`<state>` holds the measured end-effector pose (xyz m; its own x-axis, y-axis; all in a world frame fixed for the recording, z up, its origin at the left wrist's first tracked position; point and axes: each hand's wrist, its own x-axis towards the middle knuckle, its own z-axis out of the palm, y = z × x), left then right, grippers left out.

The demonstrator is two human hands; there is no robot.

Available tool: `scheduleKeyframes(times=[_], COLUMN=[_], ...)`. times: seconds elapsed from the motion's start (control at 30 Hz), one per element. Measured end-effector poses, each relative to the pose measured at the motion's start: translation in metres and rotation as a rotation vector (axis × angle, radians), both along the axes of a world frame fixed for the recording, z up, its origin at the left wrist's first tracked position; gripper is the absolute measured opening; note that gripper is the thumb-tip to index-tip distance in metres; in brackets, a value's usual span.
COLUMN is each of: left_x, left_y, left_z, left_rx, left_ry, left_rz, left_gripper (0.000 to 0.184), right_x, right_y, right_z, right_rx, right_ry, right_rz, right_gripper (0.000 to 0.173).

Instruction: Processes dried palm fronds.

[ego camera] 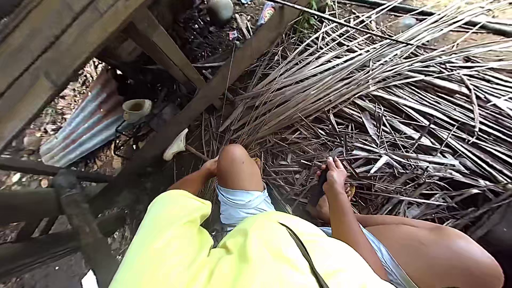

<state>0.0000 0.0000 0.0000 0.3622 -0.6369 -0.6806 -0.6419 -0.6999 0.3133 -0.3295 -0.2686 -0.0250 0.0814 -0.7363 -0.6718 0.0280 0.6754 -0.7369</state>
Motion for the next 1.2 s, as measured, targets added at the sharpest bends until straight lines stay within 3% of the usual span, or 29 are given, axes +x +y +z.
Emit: scheduleKeyframes(times=[0.07, 0.23, 0.3, 0.4, 0.53, 0.6, 0.73, 0.87, 1.03, 1.2], left_x=[0.016, 0.076, 0.081, 0.062, 0.006, -0.022, -0.061, -0.071, -0.075, -0.085], left_y=[-0.006, -0.085, -0.135, -0.214, -0.302, -0.325, -0.350, -0.353, -0.349, -0.368], left_z=[-0.008, -0.023, -0.020, -0.017, -0.052, -0.079, -0.123, -0.148, -0.157, -0.138], left_rx=[0.050, 0.260, 0.245, 0.161, 0.058, -0.030, -0.101, -0.066, -0.087, -0.301], left_ry=[0.015, -0.384, -0.487, -0.472, -0.116, -0.057, -0.079, -0.160, -0.174, -0.031], left_rz=[-0.019, -0.884, -0.950, -0.801, -0.378, -0.211, 0.123, 0.202, 0.099, 0.043], left_gripper=[0.034, 0.031, 0.023, 0.022, 0.024, 0.028, 0.053, 0.050, 0.035, 0.035], right_x=[0.005, 0.017, 0.019, 0.024, 0.025, 0.027, 0.029, 0.032, 0.032, 0.030], right_y=[-0.001, -0.005, -0.006, -0.009, -0.020, -0.028, -0.041, -0.049, -0.049, -0.050], right_z=[-0.003, -0.009, -0.010, -0.011, -0.010, -0.010, -0.016, -0.021, -0.031, -0.032], right_rx=[0.007, 0.044, 0.055, 0.068, 0.080, 0.059, 0.020, 0.041, 0.066, 0.058], right_ry=[-0.001, 0.017, 0.012, 0.016, 0.040, 0.037, 0.055, 0.074, 0.080, 0.080], right_rz=[0.005, 0.030, 0.051, 0.076, 0.082, 0.093, 0.115, 0.108, 0.124, 0.083], right_gripper=[0.035, 0.033, 0.031, 0.030, 0.027, 0.028, 0.027, 0.027, 0.026, 0.026])
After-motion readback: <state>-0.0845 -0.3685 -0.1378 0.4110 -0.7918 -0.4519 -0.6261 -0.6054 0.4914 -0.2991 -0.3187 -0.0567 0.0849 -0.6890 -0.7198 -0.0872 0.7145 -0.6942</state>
